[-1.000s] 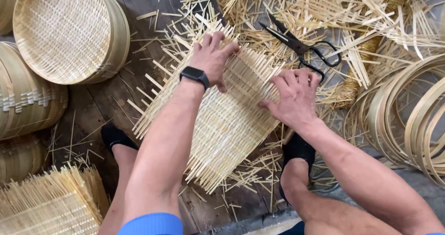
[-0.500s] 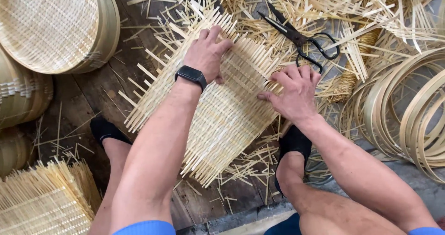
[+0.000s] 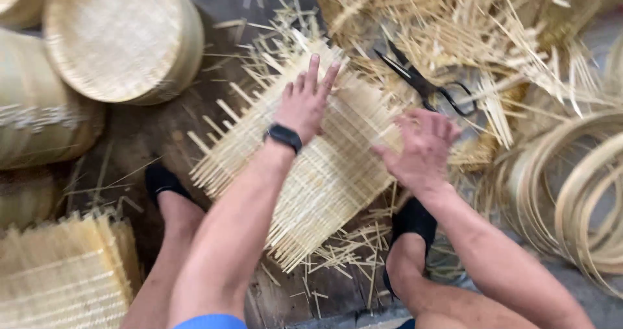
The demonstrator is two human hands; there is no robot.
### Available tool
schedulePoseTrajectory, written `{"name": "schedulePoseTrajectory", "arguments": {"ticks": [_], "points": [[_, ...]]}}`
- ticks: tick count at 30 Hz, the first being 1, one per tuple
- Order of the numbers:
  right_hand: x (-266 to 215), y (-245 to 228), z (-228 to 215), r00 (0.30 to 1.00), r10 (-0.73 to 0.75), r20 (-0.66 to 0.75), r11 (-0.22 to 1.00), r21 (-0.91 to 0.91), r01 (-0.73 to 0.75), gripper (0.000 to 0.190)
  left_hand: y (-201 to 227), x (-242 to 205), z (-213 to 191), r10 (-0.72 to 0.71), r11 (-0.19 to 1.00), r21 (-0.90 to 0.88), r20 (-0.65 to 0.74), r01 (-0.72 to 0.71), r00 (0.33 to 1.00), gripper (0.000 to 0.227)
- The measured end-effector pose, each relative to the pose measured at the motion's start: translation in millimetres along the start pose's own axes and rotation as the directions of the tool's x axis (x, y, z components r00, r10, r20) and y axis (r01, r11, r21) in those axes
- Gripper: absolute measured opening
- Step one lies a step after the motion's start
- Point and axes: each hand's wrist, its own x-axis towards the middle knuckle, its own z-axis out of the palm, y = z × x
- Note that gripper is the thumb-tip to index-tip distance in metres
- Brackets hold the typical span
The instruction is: Assembling, pressing, and trimming bamboo steamer baskets using wooden forms and scissors.
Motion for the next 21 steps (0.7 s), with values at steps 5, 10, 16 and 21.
{"name": "schedulePoseTrajectory", "arguments": {"ticks": [5, 10, 16, 21], "points": [[18.2, -1.8, 21.5, 0.997, 0.061, 0.047, 0.995, 0.076, -0.065, 0.068, 37.2, -118.3, 31.2, -0.454, 0.874, -0.325, -0.275, 0.362, 0.848, 0.107], [37.2, 14.8, 61.1, 0.745, 0.478, 0.466, 0.595, 0.452, -0.665, 0.107, 59.8, -209.1, 39.5, -0.927, 0.274, -0.240, 0.192, 0.931, 0.322, 0.104], [-23.2, 85.4, 94.1, 0.371, 0.589, 0.718, 0.428, 0.111, -0.897, 0.078, -2.2, -209.4, 32.5, -0.881, 0.448, -0.619, -0.184, 0.645, 0.435, 0.074], [-13.1, 49.7, 49.8, 0.508, 0.544, 0.667, 0.371, 0.352, -0.859, 0.052, -78.6, -215.5, 75.9, -0.736, -0.331, -0.893, 0.446, 0.305, 0.509, 0.050]]}}
